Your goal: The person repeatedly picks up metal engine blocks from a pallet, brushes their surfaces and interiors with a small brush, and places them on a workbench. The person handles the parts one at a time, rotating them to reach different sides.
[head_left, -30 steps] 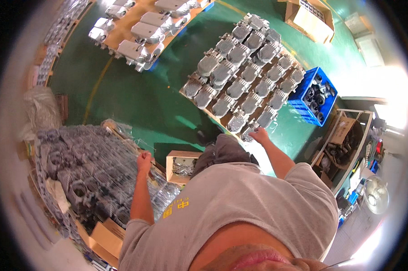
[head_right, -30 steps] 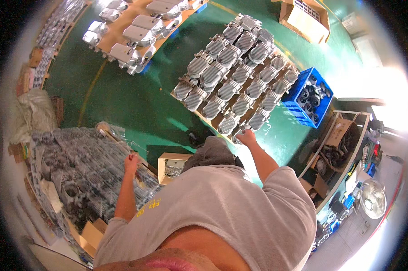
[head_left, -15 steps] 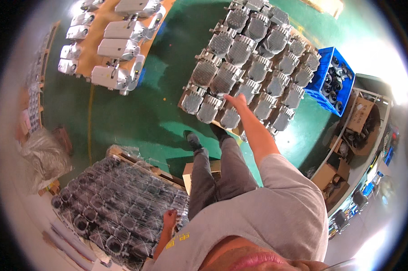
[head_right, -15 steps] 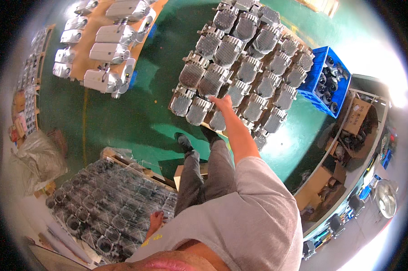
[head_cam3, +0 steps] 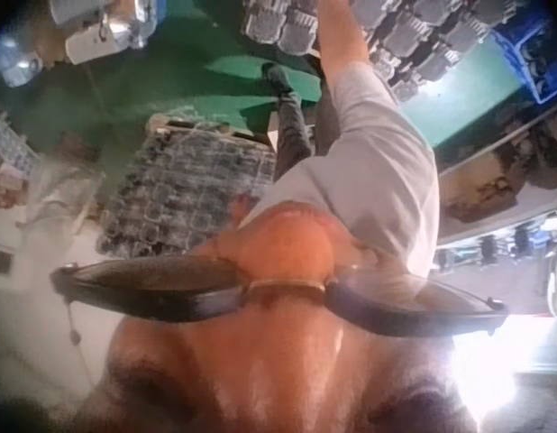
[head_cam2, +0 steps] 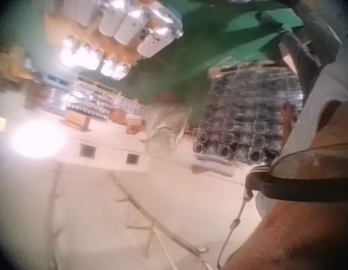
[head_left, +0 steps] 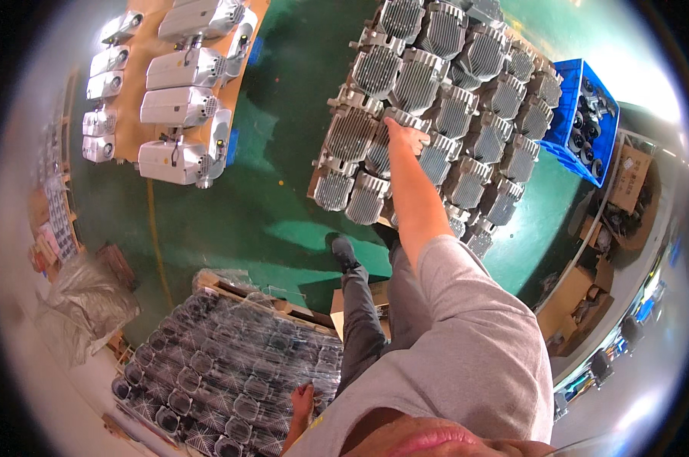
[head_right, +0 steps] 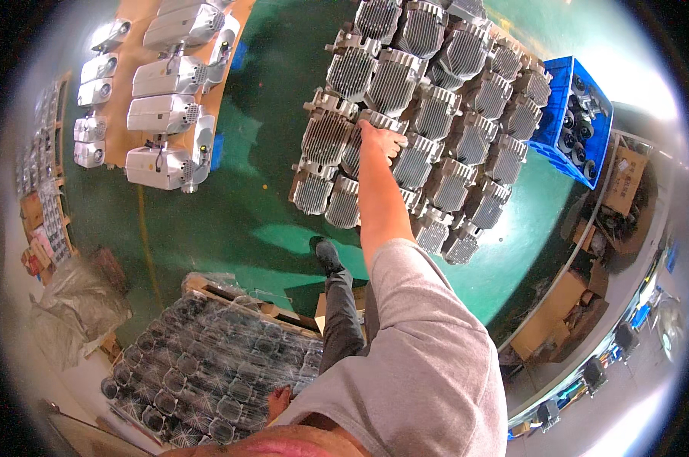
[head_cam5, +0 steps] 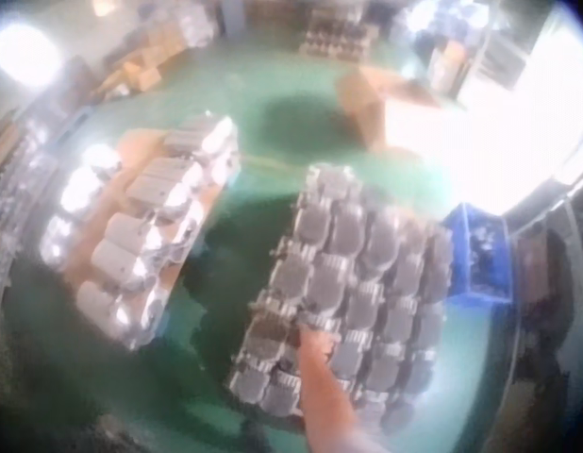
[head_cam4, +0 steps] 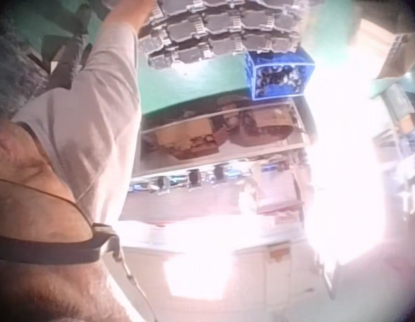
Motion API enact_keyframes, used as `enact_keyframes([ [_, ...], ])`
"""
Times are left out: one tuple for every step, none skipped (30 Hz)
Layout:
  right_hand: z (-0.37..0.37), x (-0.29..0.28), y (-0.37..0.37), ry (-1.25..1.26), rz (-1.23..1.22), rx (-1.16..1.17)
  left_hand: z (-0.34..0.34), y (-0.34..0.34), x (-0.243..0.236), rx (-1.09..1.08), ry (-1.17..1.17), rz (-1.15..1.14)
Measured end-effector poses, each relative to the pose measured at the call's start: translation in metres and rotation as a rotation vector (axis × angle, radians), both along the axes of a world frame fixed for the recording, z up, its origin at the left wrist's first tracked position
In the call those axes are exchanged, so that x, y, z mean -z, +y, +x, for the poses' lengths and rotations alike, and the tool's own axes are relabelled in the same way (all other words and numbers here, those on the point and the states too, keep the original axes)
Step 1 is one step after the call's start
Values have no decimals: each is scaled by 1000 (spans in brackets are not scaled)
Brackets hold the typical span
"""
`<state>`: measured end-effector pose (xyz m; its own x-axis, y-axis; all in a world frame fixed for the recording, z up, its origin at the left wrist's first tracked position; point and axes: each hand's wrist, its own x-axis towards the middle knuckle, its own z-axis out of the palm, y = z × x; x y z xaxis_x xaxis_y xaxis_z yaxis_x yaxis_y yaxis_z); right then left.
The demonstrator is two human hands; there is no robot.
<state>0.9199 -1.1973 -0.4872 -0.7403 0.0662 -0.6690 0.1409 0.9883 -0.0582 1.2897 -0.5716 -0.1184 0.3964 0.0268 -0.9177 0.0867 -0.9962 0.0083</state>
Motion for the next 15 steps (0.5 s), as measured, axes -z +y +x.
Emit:
enact_keyframes([
  [-1, -2, -1, -3, 11, -14, -1, -3, 0, 0, 6, -7],
  [-2, -4, -2, -5, 22, -28, -1, -6, 2, 0, 12, -15],
  [-4, -8, -1, -6, 34, -45, -4, -11, 1, -2, 19, -21],
  [-4, -8, 1, 30, 32, -32, -14, -29, -5, 62, -7, 5],
  [-6, -10, 8, 60, -18, 1, -11, -21, 1, 26, -4, -30],
  [-16, -3, 22, 36, -94, 86, -4, -20, 3, 9, -2, -63],
  [-18, -5, 32, 11, -172, 149, -5, -18, 4, -30, 0, -98],
  [-19, -9, 50, -15, -299, 159, -6, -16, 5, -64, -22, -49],
  [-25, -6, 69, 19, -382, 120, -9, -25, 6, -90, -35, -2],
  [-32, -3, 89, 36, -494, 133, -9, -33, 4, -110, -50, 47],
  [-35, -7, 109, 49, -598, 145, 3, -28, 5, -8, -30, -1],
  [-37, -24, 125, 16, -639, 160, 23, -8, 14, 91, -13, -40],
  [-42, -42, 141, -61, -746, 177, 35, 5, 15, 190, 12, -84],
  [-47, -58, 155, -145, -855, 189, 25, -2, 19, 452, -142, -214],
  [-38, -109, 155, -243, -956, 188, 17, -7, 22, 465, -109, -306],
])
